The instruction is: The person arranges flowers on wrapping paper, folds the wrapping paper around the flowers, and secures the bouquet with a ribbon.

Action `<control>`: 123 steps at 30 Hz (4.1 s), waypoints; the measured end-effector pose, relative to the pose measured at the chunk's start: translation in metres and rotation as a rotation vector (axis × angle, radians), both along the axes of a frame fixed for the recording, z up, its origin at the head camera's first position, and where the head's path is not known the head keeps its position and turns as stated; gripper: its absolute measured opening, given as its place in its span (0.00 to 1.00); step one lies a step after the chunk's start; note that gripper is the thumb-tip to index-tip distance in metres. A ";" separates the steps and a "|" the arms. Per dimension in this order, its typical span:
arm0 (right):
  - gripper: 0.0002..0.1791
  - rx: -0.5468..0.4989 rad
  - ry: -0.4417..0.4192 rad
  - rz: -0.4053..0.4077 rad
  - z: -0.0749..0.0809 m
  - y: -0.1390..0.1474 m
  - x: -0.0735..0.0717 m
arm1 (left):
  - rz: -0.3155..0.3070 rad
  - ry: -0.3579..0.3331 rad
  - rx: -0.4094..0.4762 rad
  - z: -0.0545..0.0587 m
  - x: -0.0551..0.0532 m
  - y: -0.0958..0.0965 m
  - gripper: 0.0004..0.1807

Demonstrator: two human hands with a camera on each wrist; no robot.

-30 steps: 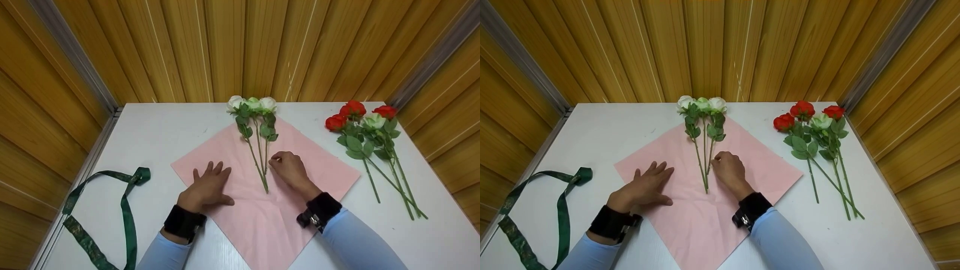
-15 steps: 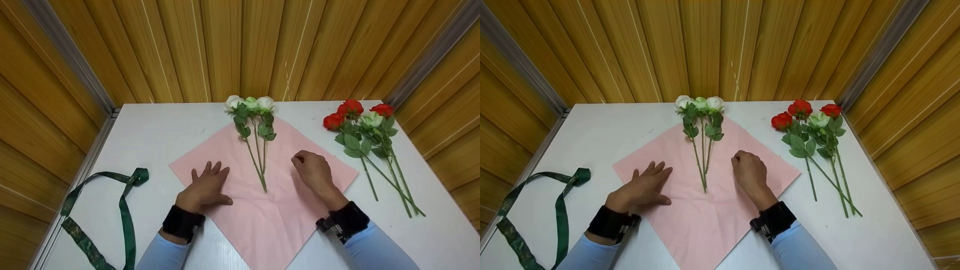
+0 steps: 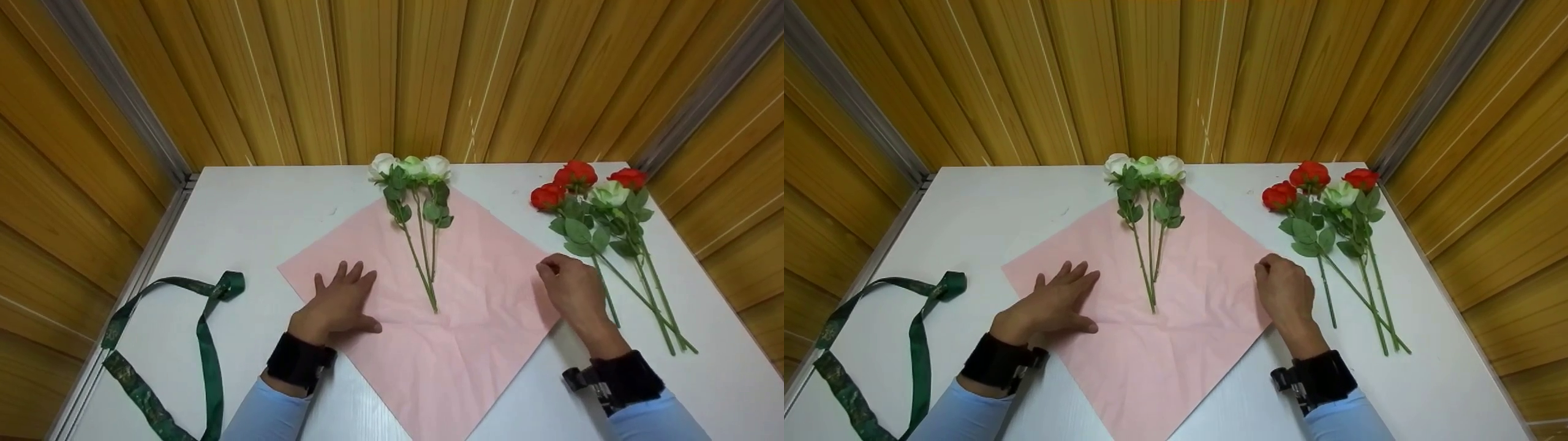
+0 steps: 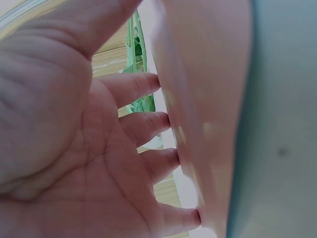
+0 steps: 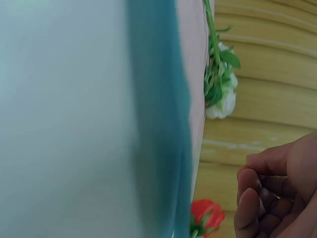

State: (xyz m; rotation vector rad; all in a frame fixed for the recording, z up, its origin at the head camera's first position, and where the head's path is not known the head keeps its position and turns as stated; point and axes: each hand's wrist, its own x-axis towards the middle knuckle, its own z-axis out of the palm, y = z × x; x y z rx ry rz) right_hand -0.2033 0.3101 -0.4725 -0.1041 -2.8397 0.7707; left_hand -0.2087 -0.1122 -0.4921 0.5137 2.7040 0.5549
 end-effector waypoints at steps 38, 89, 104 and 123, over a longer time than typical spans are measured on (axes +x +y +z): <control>0.16 0.180 -0.245 -0.156 -0.005 0.115 0.026 | -0.005 -0.009 0.012 0.000 0.000 -0.002 0.58; 0.14 -0.528 -0.238 -0.009 0.004 -0.028 -0.032 | 0.002 -0.026 0.042 0.000 0.001 -0.004 0.57; 0.09 -0.689 -0.360 0.024 -0.024 -0.104 -0.059 | 0.005 -0.014 0.029 0.003 0.000 0.000 0.58; 0.10 -0.500 -0.352 0.124 -0.028 -0.123 -0.062 | 0.005 -0.017 0.027 0.003 0.000 -0.001 0.58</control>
